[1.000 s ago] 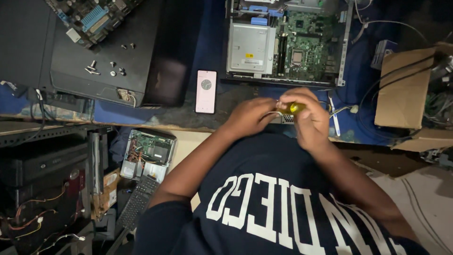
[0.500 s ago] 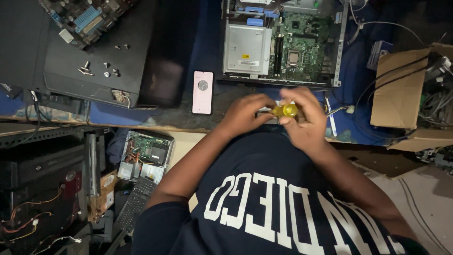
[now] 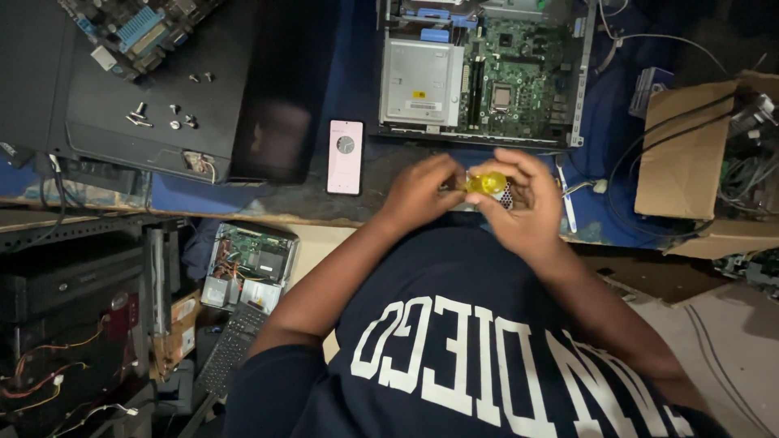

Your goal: The person works at a cluttered electronics repair bench on an open desktop computer case. They remove a RAM module from the motherboard, brush it clean, unscrew components with a yellow-handled screwdriver, reposition a cooling fan, and continue unscrewing parts inside the case.

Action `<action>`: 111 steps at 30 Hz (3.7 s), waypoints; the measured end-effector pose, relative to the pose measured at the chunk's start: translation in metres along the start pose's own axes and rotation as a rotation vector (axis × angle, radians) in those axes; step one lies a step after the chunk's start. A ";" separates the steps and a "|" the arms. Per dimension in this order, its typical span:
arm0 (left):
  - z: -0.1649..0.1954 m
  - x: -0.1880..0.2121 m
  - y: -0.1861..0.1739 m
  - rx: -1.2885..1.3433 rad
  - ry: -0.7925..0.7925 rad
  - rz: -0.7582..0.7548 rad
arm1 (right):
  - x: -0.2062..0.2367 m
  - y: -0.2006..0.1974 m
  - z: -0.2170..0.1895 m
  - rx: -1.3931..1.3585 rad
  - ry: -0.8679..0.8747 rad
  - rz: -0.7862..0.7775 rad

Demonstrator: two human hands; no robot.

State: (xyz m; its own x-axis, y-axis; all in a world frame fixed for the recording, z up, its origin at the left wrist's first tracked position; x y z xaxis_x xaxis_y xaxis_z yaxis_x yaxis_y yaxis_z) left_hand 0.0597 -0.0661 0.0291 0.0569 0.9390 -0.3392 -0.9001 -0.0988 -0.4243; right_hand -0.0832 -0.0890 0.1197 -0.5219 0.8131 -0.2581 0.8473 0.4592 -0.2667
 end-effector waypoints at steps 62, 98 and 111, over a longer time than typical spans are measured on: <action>0.034 0.101 -0.336 -0.731 -0.140 0.825 | 0.067 -0.125 0.020 -0.077 0.059 0.338; -0.037 0.073 0.010 -0.069 -0.479 -0.235 | 0.046 -0.038 0.105 0.291 0.351 -0.068; -0.072 0.062 0.031 -0.107 -0.346 -0.150 | 0.033 -0.040 0.166 0.407 0.742 -0.417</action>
State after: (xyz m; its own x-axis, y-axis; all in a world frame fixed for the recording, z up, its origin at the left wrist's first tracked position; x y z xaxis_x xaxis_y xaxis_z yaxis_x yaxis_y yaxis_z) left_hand 0.0661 -0.0347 -0.0659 0.0188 0.9994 0.0284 -0.8418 0.0311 -0.5389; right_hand -0.1510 -0.1402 -0.0323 -0.4609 0.6957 0.5510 0.4335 0.7183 -0.5442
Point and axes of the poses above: each hand's wrist, its own x-axis away from the middle knuckle, its own y-axis out of the palm, z = x × y, the point moved 7 cm from there along -x, towards the middle knuckle, and after that the axes turned 3 degrees about y, right-handed, at the moved point
